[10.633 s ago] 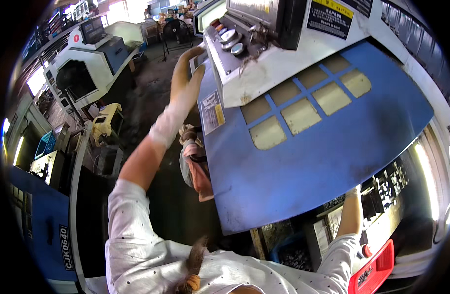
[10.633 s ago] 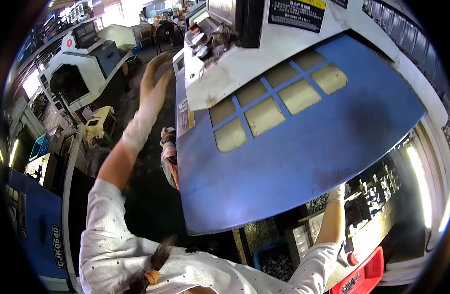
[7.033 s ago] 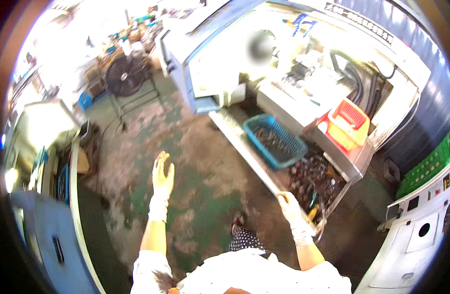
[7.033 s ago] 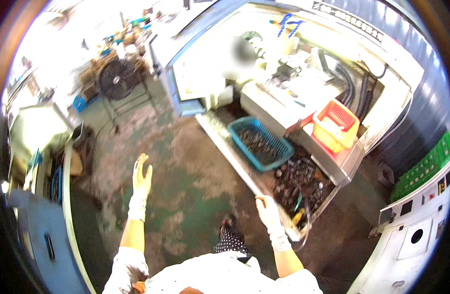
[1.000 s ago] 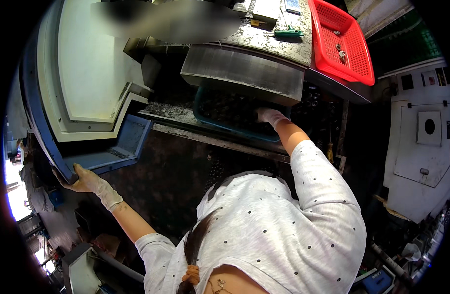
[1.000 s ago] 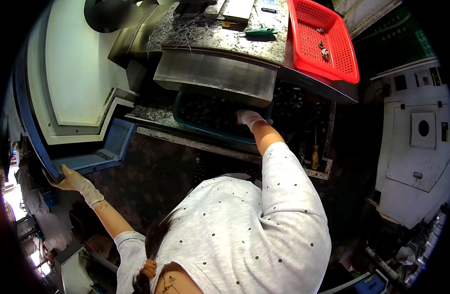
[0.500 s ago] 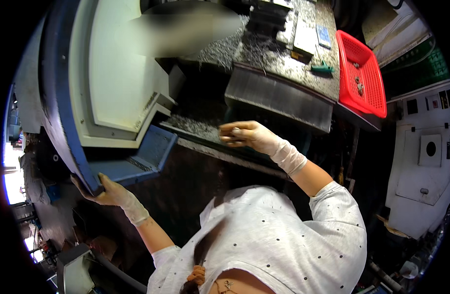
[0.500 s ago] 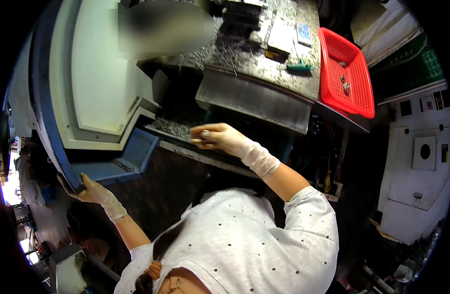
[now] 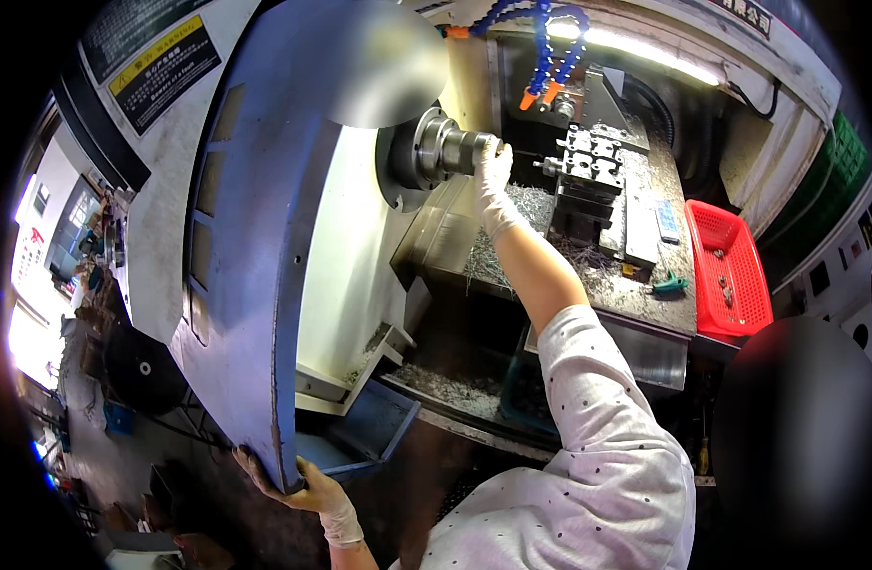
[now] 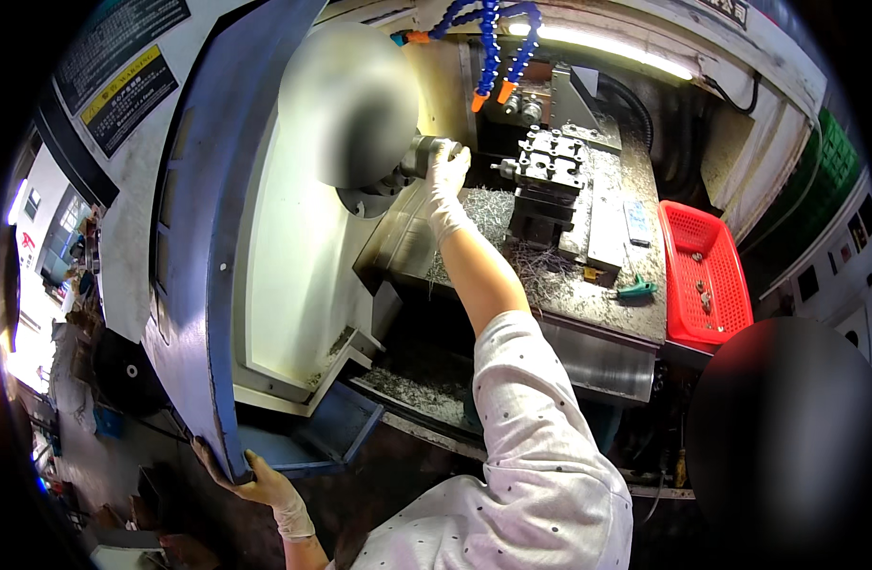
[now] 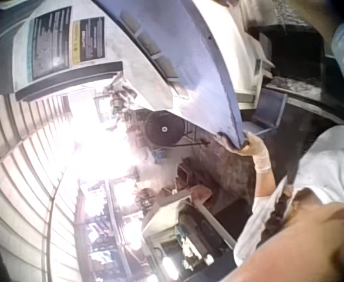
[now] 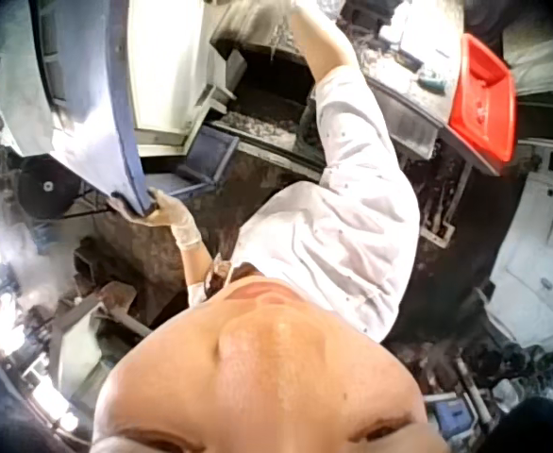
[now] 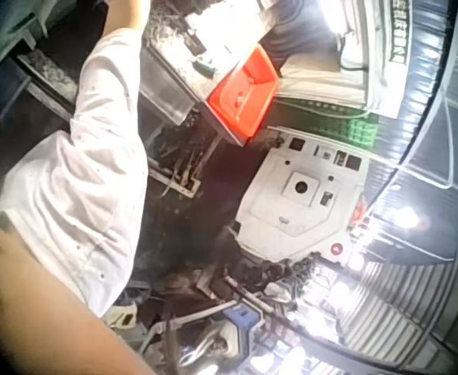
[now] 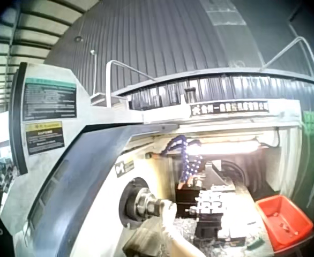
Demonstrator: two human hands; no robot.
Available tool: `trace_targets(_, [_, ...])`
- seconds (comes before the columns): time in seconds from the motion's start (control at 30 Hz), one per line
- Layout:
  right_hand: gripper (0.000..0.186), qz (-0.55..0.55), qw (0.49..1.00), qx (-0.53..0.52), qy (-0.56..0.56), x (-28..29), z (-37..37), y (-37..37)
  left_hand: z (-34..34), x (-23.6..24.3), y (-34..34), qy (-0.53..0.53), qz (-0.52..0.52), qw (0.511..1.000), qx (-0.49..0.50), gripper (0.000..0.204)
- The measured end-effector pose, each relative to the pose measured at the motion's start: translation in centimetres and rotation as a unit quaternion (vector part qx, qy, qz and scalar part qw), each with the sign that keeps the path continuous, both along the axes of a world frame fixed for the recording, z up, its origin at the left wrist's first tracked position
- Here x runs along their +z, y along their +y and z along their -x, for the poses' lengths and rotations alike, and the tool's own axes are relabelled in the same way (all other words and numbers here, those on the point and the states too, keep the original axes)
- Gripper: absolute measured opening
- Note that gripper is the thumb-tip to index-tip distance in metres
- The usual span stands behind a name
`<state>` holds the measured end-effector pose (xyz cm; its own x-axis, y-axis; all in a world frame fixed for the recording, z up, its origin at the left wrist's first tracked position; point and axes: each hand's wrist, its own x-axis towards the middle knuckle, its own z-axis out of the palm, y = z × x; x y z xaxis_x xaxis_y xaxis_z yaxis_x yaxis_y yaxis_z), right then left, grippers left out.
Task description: The person operates a CNC lathe, opening and closing the machine door, loading small metal parts into the chuck, and using a wrench to tighten the chuck. The person also removes finished parts and places them into a blue basket.
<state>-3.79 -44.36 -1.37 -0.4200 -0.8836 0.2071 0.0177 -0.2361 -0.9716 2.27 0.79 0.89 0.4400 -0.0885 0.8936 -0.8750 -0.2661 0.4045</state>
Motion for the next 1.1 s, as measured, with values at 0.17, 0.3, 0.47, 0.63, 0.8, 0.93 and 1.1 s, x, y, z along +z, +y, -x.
trace_targets(0.17, [0.071,0.061,0.975,0.136,0.164,-1.0,2.0,-0.3,0.1,-0.5,0.6,0.000,-0.022,1.000,0.018,0.044])
trace_targets(0.3, [0.044,0.138,0.986,0.078,0.053,-2.2,1.7,2.5,0.2,-0.4,1.4,0.019,-0.057,0.998,-0.025,0.044])
trace_targets(0.47, [0.035,0.132,0.979,0.152,-0.023,0.2,0.5,4.0,-1.0,1.3,3.6,0.011,-0.063,0.996,-0.063,0.057])
trace_targets(0.63, [0.027,0.221,0.966,-0.092,0.099,0.8,0.9,4.8,-9.0,11.1,1.7,-0.109,0.008,0.994,-0.020,0.035])
trace_targets(0.8, [0.045,0.109,0.964,-0.093,0.223,-0.6,0.6,4.0,-25.5,13.9,-2.8,-0.033,0.007,0.996,-0.084,0.033])
trace_targets(0.93, [0.041,0.127,0.977,-0.034,0.166,-0.5,1.6,3.4,-28.0,17.2,-6.1,-0.101,-0.100,0.988,-0.055,0.045])
trace_targets(1.1, [0.038,0.178,0.972,-0.018,0.150,-0.7,1.7,2.5,-29.3,19.2,-7.1,-0.152,-0.165,0.974,0.030,0.045])
